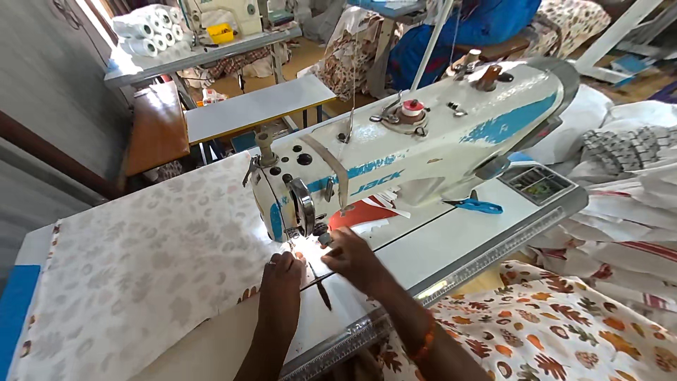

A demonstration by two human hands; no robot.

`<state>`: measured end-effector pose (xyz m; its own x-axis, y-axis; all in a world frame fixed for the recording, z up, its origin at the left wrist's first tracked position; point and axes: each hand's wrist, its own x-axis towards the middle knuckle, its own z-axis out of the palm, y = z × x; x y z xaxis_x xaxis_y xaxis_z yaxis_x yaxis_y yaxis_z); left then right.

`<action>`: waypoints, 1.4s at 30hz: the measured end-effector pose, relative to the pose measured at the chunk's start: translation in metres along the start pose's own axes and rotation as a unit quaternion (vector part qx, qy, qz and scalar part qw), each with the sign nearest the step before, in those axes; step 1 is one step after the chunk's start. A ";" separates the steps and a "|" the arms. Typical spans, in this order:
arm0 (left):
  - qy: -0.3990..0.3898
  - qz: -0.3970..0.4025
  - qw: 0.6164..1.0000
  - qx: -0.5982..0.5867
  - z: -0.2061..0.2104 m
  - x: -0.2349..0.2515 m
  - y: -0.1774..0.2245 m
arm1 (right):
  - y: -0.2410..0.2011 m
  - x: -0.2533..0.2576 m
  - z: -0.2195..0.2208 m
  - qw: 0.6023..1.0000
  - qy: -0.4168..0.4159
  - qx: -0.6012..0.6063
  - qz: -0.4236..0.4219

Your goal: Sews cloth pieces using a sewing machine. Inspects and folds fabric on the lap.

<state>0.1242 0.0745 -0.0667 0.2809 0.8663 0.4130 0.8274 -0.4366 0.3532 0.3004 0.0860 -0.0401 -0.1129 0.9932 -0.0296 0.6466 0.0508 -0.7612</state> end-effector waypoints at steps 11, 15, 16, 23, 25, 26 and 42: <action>-0.060 0.115 0.986 0.102 -0.014 0.013 -0.036 | 0.031 0.070 -0.269 0.906 0.362 -0.209 0.064; -0.154 0.223 0.962 -0.027 -0.027 0.029 -0.095 | 0.040 0.103 -0.302 0.919 0.286 -0.147 0.229; -0.161 0.214 0.962 -0.059 -0.025 0.027 -0.103 | 0.043 0.107 -0.304 0.916 0.289 -0.127 0.246; -0.048 -0.060 0.994 -0.074 0.002 -0.014 -0.006 | 0.113 0.040 -0.262 0.885 0.452 -0.076 0.079; -0.029 -0.095 0.994 -0.042 0.010 -0.018 0.014 | 0.124 0.010 -0.203 0.875 0.448 -0.176 0.052; -0.029 -0.105 0.993 -0.035 0.012 -0.017 0.018 | 0.124 -0.003 -0.168 0.876 0.435 -0.205 0.022; -0.128 -0.141 0.978 -0.083 -0.007 -0.001 0.017 | 0.129 -0.006 -0.082 0.860 0.420 -0.290 -0.004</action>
<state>0.1345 0.0645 -0.0558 0.1831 0.9811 0.0623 0.8049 -0.1859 0.5636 0.4465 0.0954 -0.0849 0.3084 0.7055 0.6381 0.9432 -0.1399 -0.3013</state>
